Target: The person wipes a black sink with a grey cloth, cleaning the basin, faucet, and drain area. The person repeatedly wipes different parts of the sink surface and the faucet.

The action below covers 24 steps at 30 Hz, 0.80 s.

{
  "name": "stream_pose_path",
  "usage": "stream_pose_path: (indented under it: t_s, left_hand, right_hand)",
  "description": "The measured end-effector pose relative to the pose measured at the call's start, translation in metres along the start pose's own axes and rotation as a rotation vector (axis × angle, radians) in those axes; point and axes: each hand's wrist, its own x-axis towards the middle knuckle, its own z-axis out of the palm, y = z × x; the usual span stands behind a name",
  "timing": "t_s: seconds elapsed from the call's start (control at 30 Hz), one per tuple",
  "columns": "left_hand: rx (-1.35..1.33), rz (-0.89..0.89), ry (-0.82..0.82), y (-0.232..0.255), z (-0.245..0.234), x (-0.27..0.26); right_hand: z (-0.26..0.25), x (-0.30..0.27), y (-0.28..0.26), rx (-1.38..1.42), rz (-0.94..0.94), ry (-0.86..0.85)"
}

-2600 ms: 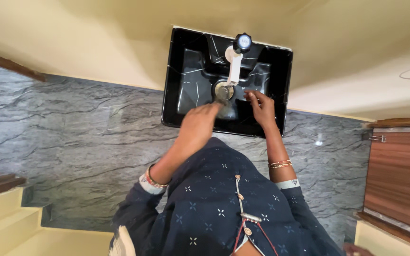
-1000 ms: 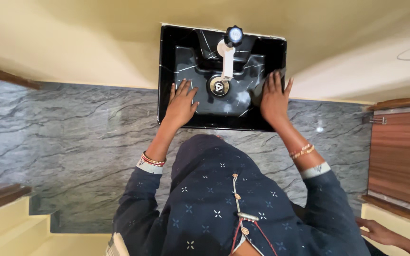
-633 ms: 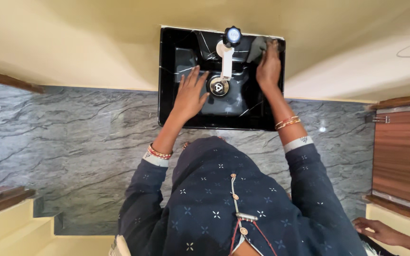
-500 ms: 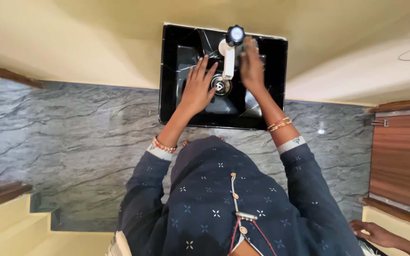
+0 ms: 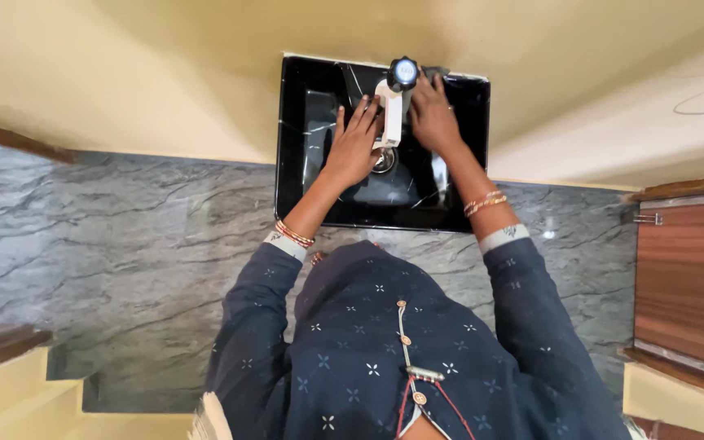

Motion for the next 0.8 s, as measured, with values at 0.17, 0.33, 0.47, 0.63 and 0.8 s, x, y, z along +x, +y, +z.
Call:
stream_pose_path:
  t_s: [0.17, 0.33, 0.47, 0.63, 0.8]
  left_hand:
    - [0.002, 0.042, 0.092, -0.004, 0.010, -0.003]
    - [-0.017, -0.011, 0.257, -0.008, 0.019, -0.002]
    - [-0.090, -0.125, 0.424, -0.017, 0.004, -0.005]
    - [-0.114, -0.363, 0.498, -0.032, -0.005, -0.002]
    - [-0.545, -0.353, 0.518, -0.035, 0.018, 0.001]
  right_hand:
    - [0.034, -0.041, -0.026, -0.056, -0.033, 0.180]
    - [0.045, -0.047, -0.057, 0.010, -0.038, 0.136]
    - [0.026, -0.039, -0.075, 0.156, -0.109, 0.135]
    - [0.015, -0.039, -0.080, 0.085, -0.114, 0.139]
    - [0.022, -0.043, -0.075, 0.058, -0.079, 0.149]
